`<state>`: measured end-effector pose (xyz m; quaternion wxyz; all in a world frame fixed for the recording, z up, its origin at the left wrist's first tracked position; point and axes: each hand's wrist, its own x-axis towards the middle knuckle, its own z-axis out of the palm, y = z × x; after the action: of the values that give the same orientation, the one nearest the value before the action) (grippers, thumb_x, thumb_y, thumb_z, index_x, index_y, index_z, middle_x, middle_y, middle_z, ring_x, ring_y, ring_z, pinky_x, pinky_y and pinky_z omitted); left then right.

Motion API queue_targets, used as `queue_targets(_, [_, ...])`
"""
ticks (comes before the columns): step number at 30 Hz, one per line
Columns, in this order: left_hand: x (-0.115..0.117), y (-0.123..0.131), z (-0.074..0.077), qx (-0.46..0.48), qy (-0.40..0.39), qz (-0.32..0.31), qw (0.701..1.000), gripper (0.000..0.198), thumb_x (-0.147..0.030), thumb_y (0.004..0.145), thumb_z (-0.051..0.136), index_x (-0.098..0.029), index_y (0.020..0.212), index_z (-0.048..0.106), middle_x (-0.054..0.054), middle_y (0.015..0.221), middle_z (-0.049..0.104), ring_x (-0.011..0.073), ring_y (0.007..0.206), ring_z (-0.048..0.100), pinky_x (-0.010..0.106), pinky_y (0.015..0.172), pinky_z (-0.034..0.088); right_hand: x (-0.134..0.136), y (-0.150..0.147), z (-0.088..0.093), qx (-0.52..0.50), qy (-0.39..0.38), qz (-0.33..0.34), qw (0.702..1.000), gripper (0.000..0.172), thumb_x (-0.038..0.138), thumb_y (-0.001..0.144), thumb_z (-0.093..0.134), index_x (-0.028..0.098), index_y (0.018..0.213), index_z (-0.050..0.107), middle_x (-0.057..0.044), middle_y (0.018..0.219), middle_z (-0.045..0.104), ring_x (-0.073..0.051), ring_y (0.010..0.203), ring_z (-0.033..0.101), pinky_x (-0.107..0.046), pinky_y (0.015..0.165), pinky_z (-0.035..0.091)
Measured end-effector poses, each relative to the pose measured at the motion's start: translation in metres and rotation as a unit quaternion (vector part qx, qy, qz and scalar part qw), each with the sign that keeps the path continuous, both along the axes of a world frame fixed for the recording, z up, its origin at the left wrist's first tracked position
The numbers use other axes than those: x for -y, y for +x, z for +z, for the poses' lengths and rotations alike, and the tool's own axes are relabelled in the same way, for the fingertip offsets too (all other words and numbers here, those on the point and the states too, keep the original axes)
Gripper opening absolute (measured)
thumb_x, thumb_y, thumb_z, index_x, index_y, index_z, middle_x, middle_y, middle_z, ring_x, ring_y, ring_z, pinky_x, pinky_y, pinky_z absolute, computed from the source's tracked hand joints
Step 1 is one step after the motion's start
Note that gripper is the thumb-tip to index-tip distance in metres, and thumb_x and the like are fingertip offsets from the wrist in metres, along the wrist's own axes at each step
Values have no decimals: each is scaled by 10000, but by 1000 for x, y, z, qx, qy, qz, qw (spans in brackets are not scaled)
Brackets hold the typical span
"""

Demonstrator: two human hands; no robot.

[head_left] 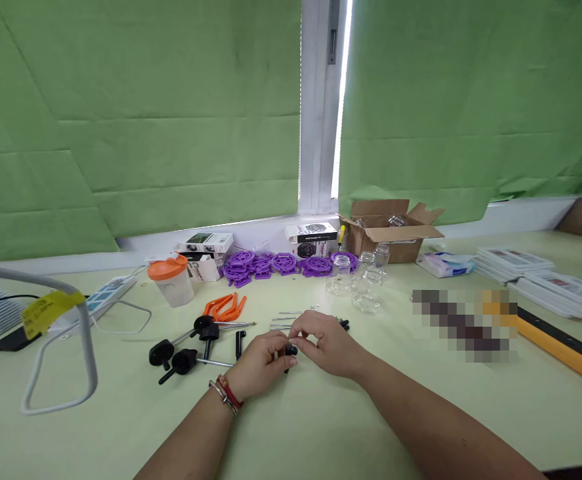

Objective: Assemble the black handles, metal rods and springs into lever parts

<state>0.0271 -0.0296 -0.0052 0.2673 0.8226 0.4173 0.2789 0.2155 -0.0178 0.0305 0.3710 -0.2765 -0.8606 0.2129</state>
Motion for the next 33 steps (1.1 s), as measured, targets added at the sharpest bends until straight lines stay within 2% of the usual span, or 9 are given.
queue_targets(6, [0, 0, 1, -3, -1, -1, 1000, 196, -337, 802, 550, -171, 806, 653, 32, 803, 590, 142, 743, 517, 248, 689, 415, -4, 0, -6, 28, 17, -7, 999, 133, 104, 782, 510, 193, 802, 608, -26, 784, 648, -151, 771, 562, -292, 735, 429])
queue_targets(11, [0, 0, 1, -2, -8, -11, 1000, 192, -328, 810, 545, -177, 856, 653, 27, 798, 586, 139, 747, 518, 240, 687, 409, -7, -1, -11, 74, 45, 41, 995, 186, 80, 784, 477, 196, 806, 620, -31, 779, 659, -164, 797, 561, -294, 743, 436])
queue_targets(14, [0, 0, 1, 1, -9, -9, 1000, 189, -328, 807, 550, -170, 831, 650, 26, 790, 586, 138, 746, 518, 234, 682, 408, -8, -1, -14, 81, 46, 44, 995, 191, 78, 777, 475, 198, 800, 623, -29, 781, 663, -165, 804, 561, -295, 754, 434])
queue_targets(20, [0, -1, 0, -4, -5, -7, 1000, 211, -332, 803, 556, -182, 902, 666, 38, 836, 606, 143, 751, 524, 239, 682, 406, -9, 3, -14, 87, -2, 0, 996, 148, 124, 746, 519, 198, 813, 628, -20, 785, 663, -149, 746, 571, -281, 729, 432])
queue_targets(28, [0, -1, 1, 0, -2, -13, 1000, 199, -345, 792, 573, -166, 800, 658, 33, 810, 606, 140, 736, 526, 233, 675, 402, -6, 3, -10, 102, -77, -1, 992, 98, 202, 701, 592, 213, 780, 649, 13, 725, 652, -117, 636, 554, -224, 612, 409])
queue_targets(33, [-1, -4, 5, -43, 16, 11, 999, 238, -373, 785, 570, -161, 683, 606, 17, 737, 583, 135, 700, 521, 224, 638, 392, -8, -3, -18, 57, -106, -7, 993, 142, 157, 711, 536, 203, 759, 661, 11, 700, 633, -100, 586, 518, -216, 578, 381])
